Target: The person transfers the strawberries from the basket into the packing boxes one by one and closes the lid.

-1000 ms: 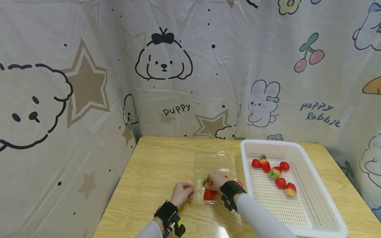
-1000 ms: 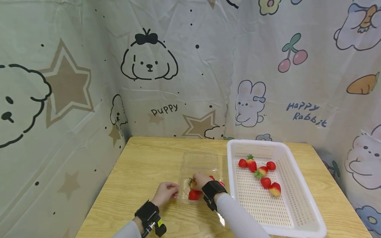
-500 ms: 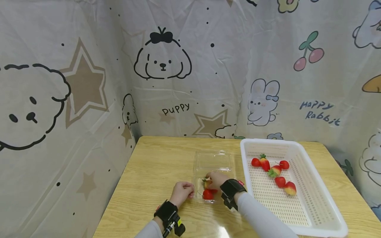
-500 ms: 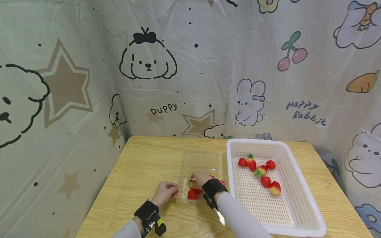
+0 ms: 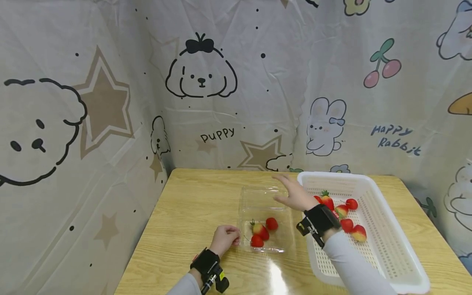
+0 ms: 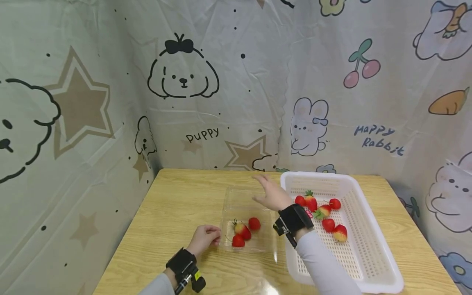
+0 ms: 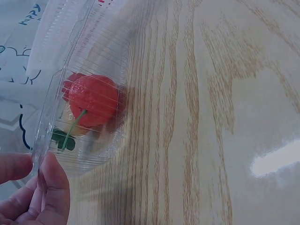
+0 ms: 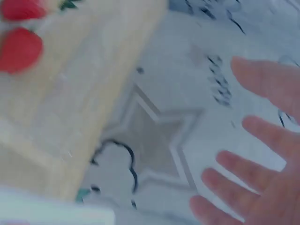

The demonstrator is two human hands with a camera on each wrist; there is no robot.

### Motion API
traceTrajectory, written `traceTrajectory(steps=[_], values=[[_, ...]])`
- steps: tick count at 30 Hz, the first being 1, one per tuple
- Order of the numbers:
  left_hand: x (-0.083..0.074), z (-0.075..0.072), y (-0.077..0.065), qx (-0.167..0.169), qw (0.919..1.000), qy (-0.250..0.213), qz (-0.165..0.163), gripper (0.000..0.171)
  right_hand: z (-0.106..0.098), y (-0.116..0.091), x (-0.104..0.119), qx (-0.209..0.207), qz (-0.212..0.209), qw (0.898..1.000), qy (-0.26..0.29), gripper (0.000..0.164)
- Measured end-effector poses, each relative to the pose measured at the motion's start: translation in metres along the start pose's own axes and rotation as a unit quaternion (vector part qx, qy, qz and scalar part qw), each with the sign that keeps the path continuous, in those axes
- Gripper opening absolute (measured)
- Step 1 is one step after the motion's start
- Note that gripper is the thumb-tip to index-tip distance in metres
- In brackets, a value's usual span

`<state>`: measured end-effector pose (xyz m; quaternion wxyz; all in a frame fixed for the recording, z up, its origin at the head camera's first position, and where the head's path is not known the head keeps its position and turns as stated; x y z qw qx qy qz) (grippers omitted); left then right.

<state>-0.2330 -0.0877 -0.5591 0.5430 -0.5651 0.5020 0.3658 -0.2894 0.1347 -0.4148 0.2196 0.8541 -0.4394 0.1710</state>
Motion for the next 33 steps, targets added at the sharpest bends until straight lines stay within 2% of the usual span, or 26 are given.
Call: traceTrajectory(steps=[4,9,14,19,24,26,33], values=[[0.000,0.000,0.000,-0.002,1.0000,0.000,-0.006,0.019,-0.033,-0.013,-0.019,-0.065,0.034,0.997,-0.002,0.067],[-0.001,0.000,0.000,0.006,1.0000,-0.001,-0.005,0.018,-0.061,-0.037,-0.055,-0.096,0.117,0.989,0.004,0.067],[-0.002,0.000,0.000,0.006,1.0000,0.004,-0.004,0.018,-0.074,-0.066,-0.095,-0.122,0.198,0.973,0.010,0.065],[-0.001,0.000,0.000,0.002,1.0000,0.008,-0.006,0.019,-0.067,-0.091,-0.128,-0.142,0.267,0.952,0.036,0.062],[0.001,0.000,0.000,0.005,1.0000,0.005,-0.003,0.019,-0.049,-0.111,-0.150,-0.133,0.296,0.946,0.016,0.058],[0.001,0.000,0.000,0.006,1.0000,0.005,-0.001,0.019,-0.041,-0.118,-0.158,-0.114,0.307,0.945,0.004,0.058],[0.000,0.000,0.000,0.000,0.9999,0.009,-0.012,0.020,-0.014,-0.139,-0.178,-0.018,0.395,0.918,0.031,0.062]])
Point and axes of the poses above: each hand's wrist, its own y-axis towards the middle knuckle, its own z-axis out of the palm, x = y × z, the point moved 5 cm from there along y, towards the middle knuckle, and after that the axes turned 4 degrees about -z, right-handed, at the moved point
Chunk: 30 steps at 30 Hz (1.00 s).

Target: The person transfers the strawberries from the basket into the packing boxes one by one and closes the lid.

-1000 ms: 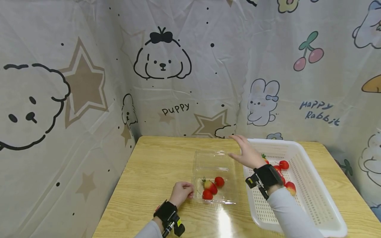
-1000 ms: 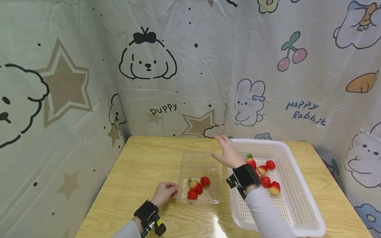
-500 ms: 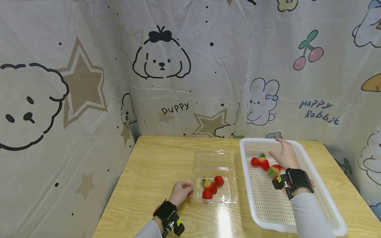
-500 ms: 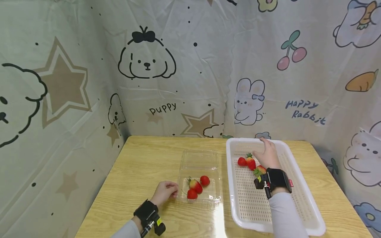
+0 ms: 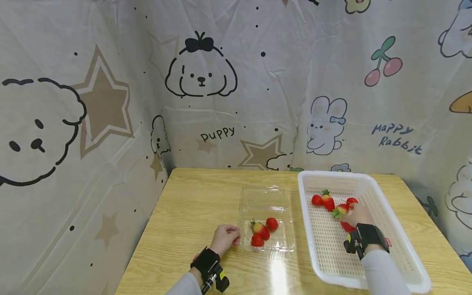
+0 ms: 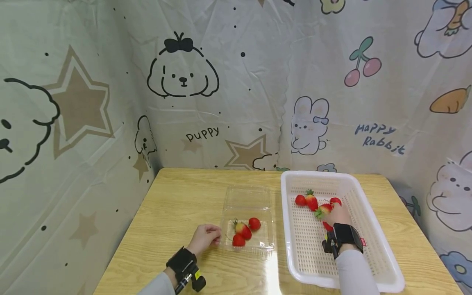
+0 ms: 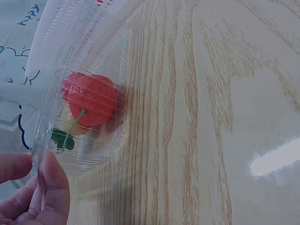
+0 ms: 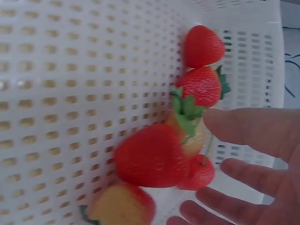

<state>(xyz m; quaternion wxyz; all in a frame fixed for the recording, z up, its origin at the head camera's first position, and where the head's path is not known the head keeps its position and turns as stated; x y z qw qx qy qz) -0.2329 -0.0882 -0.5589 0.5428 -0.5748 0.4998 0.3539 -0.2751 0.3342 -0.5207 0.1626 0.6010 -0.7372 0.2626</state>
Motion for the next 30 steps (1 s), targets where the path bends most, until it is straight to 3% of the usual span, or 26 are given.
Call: traceTrajectory(steps=[4,17,24,30], values=[[0.000,0.000,0.000,-0.001,1.0000,-0.007,-0.001,0.019,0.006,-0.002,-0.006,0.022,-0.002,1.000,-0.006,0.052],[0.002,-0.001,0.002,0.007,0.9996,-0.025,0.004,0.021,0.013,-0.007,-0.012,0.010,-0.018,0.998,-0.064,0.033],[-0.010,-0.001,-0.007,0.010,0.9997,-0.023,0.007,0.020,0.023,-0.005,-0.013,0.013,-0.012,0.999,-0.045,0.032],[0.000,0.000,-0.001,0.004,0.9999,-0.012,0.003,0.020,0.024,-0.005,-0.009,0.016,-0.011,0.999,-0.044,0.033]])
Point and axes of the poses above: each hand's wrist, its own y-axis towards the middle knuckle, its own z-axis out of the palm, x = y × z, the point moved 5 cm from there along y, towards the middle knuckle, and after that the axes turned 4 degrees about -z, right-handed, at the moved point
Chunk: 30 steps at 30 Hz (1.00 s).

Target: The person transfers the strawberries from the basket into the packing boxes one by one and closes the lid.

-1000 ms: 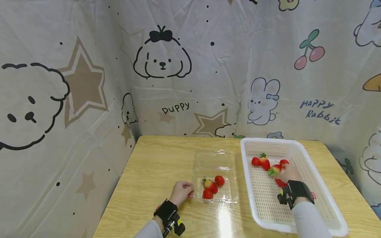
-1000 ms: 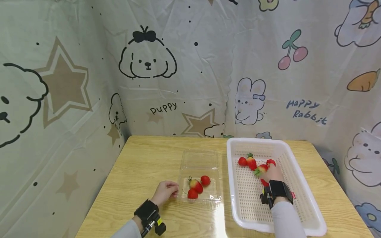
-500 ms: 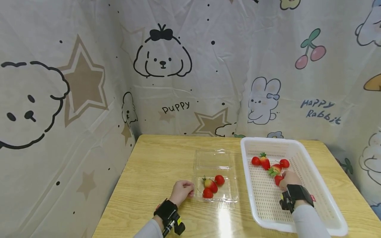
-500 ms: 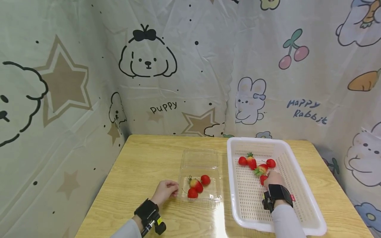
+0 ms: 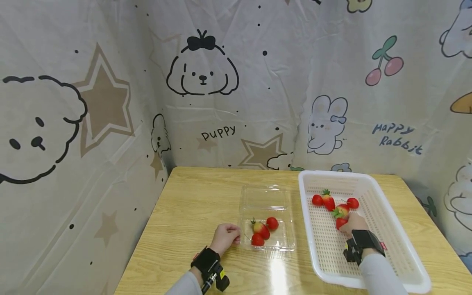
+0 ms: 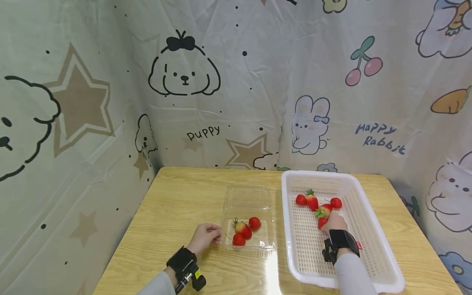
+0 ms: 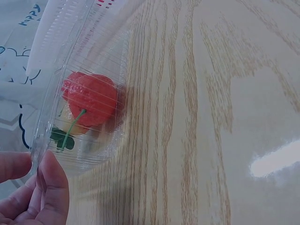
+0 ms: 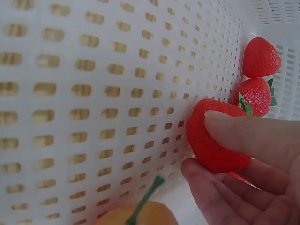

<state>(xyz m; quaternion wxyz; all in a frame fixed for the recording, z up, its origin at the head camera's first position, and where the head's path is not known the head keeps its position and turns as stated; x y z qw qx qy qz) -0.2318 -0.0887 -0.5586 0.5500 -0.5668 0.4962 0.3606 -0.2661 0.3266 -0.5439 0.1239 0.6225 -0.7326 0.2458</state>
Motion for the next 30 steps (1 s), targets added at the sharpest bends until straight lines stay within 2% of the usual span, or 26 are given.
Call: traceTrajectory(steps=[7,10,17,20,23,30], values=[[0.000,0.000,-0.001,-0.006,0.9999,0.012,-0.002,0.019,0.003,0.002,-0.007,0.002,0.001,1.000,0.014,0.033],[-0.001,0.000,-0.003,-0.003,0.9999,0.012,0.006,0.020,0.003,0.003,-0.012,-0.001,0.003,1.000,0.023,0.035],[0.000,0.001,0.000,-0.004,0.9999,0.016,0.002,0.019,-0.014,0.002,-0.008,-0.027,0.005,0.999,0.042,0.040],[0.001,0.000,0.001,-0.006,0.9998,0.019,-0.005,0.018,-0.026,0.000,0.001,-0.035,0.000,0.998,0.052,0.043],[0.001,0.000,0.001,-0.006,0.9998,0.018,-0.002,0.018,-0.037,-0.003,0.015,-0.046,-0.023,0.998,0.040,0.043],[-0.001,0.000,0.000,-0.003,0.9999,0.010,0.004,0.019,-0.060,-0.014,0.060,-0.084,-0.078,0.991,0.069,0.040]])
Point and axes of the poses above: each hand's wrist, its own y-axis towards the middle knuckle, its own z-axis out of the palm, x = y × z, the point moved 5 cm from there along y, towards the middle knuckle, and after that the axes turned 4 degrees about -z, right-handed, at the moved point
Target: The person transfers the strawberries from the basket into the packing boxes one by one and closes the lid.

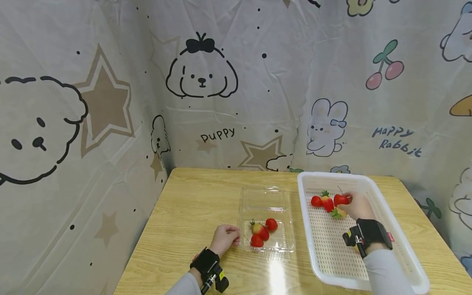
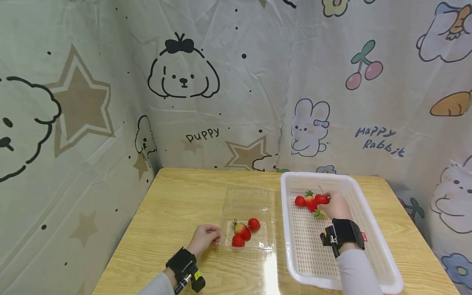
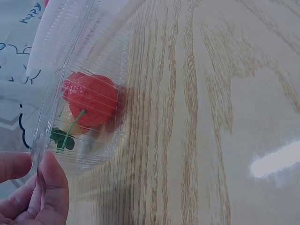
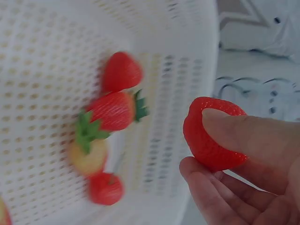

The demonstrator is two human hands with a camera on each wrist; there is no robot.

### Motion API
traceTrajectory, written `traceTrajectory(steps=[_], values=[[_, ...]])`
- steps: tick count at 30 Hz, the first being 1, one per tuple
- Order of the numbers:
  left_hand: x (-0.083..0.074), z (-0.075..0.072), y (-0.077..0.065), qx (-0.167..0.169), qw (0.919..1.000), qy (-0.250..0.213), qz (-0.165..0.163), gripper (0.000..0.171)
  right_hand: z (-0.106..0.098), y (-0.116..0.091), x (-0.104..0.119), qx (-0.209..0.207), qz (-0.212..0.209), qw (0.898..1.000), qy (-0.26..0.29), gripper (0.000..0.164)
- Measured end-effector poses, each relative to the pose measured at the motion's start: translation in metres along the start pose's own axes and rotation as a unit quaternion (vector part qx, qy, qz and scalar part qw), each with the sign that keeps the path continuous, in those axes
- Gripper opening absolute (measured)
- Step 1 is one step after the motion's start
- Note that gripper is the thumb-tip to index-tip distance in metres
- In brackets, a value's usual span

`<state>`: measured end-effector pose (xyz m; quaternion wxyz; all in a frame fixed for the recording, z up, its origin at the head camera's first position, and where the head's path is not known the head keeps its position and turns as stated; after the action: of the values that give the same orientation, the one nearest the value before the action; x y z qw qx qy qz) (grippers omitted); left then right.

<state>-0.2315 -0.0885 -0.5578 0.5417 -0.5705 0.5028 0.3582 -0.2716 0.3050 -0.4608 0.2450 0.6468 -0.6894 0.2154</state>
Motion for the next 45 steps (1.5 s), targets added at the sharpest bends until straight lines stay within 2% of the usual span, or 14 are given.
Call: traceTrajectory(steps=[5,10,16,21,27,31,38,41,44,45], values=[[0.001,-0.001,0.002,-0.001,1.0000,0.002,-0.006,0.019,-0.003,-0.001,0.044,0.006,-0.059,0.998,-0.005,0.042],[0.001,-0.001,0.002,-0.002,1.0000,0.004,-0.004,0.018,0.007,-0.003,0.088,0.014,-0.134,0.991,-0.018,0.043],[0.001,-0.001,0.001,-0.003,0.9999,0.005,-0.011,0.018,0.038,-0.003,0.123,0.049,-0.209,0.976,-0.029,0.037],[0.001,0.000,0.001,-0.002,0.9999,0.006,-0.007,0.017,0.070,-0.007,0.138,0.092,-0.255,0.961,-0.051,0.031],[0.001,0.000,0.002,0.002,1.0000,0.005,-0.008,0.018,0.103,-0.015,0.142,0.146,-0.271,0.948,-0.082,0.028],[0.001,-0.001,0.001,0.002,1.0000,0.002,-0.006,0.018,0.120,-0.019,0.139,0.182,-0.258,0.944,-0.094,0.027],[0.000,-0.002,-0.001,-0.001,1.0000,-0.001,-0.003,0.019,0.144,-0.023,0.133,0.205,-0.268,0.932,-0.131,0.027],[0.000,-0.002,-0.002,-0.001,1.0000,-0.001,-0.004,0.019,0.160,-0.017,0.124,0.215,-0.255,0.933,-0.138,0.029],[0.001,-0.002,-0.002,-0.002,1.0000,0.000,-0.005,0.019,0.187,-0.002,0.102,0.231,-0.254,0.927,-0.151,0.029],[0.001,-0.002,-0.002,-0.002,1.0000,-0.001,-0.005,0.019,0.200,0.008,0.088,0.234,-0.273,0.921,-0.149,0.029]])
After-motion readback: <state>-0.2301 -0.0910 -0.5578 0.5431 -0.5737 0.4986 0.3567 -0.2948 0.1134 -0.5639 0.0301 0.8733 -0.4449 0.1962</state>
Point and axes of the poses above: each hand's wrist, its own y-axis towards the middle knuckle, its own z-axis out of the palm, x = y × z, the point moved 5 cm from there along y, towards the middle knuckle, and after that the axes turned 4 degrees about -z, right-handed, at the moved point
